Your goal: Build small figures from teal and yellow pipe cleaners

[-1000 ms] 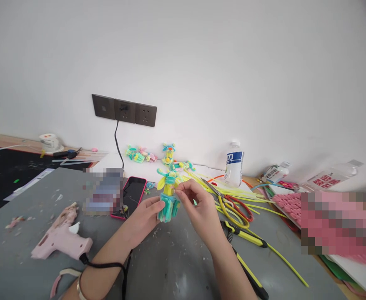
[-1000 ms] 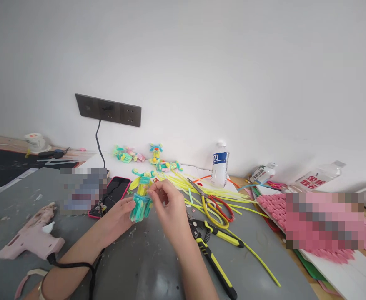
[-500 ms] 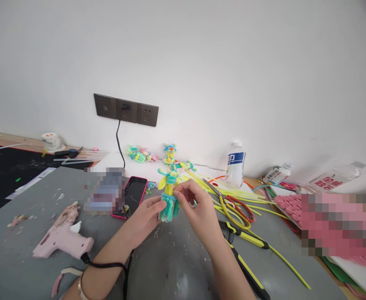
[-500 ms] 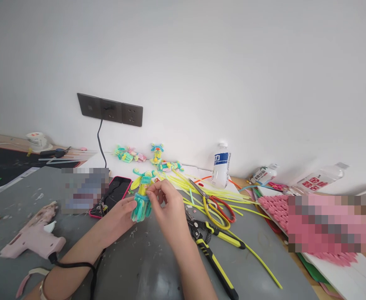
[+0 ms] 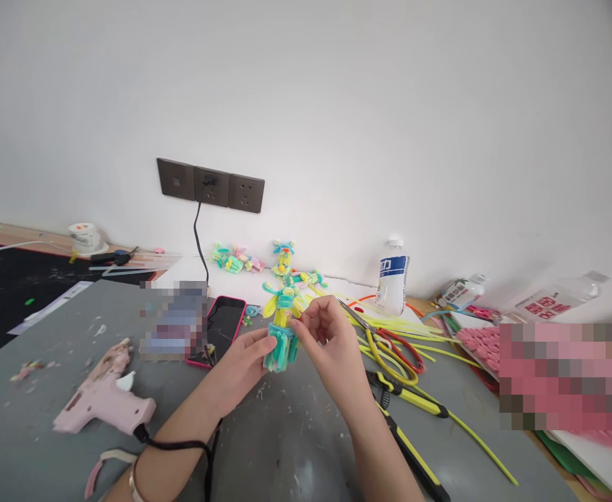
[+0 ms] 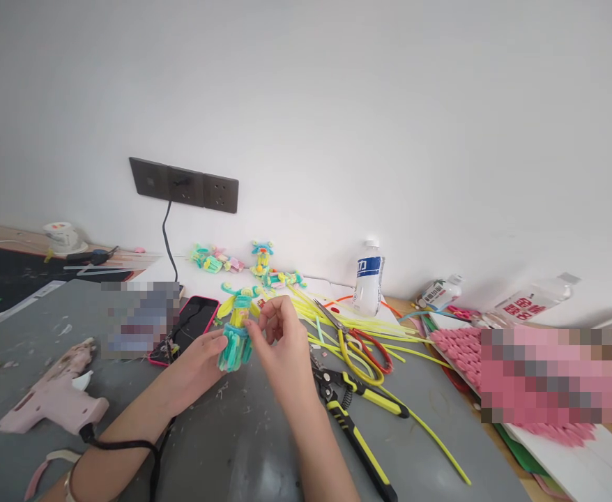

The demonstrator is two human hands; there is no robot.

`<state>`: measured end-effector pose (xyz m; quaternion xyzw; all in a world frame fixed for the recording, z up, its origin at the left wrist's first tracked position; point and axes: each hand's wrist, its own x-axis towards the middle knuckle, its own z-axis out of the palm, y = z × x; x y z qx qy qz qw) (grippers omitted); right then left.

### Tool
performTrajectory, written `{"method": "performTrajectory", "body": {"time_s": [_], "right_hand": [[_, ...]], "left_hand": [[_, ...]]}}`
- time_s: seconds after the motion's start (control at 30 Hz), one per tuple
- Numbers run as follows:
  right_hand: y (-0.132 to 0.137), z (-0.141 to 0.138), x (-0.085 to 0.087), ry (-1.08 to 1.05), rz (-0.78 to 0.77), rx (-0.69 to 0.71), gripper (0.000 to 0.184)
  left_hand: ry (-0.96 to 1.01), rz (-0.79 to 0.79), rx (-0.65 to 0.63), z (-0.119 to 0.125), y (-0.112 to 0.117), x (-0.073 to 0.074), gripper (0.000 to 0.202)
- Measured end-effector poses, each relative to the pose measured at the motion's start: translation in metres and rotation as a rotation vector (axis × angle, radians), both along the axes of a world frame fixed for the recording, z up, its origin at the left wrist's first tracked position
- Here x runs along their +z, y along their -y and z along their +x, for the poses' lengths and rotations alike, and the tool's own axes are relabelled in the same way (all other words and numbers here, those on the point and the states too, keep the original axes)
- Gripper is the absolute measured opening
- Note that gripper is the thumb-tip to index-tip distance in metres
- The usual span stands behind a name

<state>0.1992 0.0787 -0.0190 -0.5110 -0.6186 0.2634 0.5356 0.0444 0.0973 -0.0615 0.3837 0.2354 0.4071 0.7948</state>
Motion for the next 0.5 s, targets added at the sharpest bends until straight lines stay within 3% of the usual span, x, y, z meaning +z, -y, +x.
{"method": "performTrajectory", "body": {"time_s": [0.33,0.5], "right_hand": [[0.002,0.007,0.004,-0.157,-0.024,0.033,0.028],[0.006,0.027,0.000,-0.112,-0.024,-0.083,0.030]], "left_hand": [[0.009,-0.009,0.009,-0.001,0.000,-0.001,0.038],[0.011,-0.015,0.009,-0.002,-0.001,-0.004,0.032]]}}
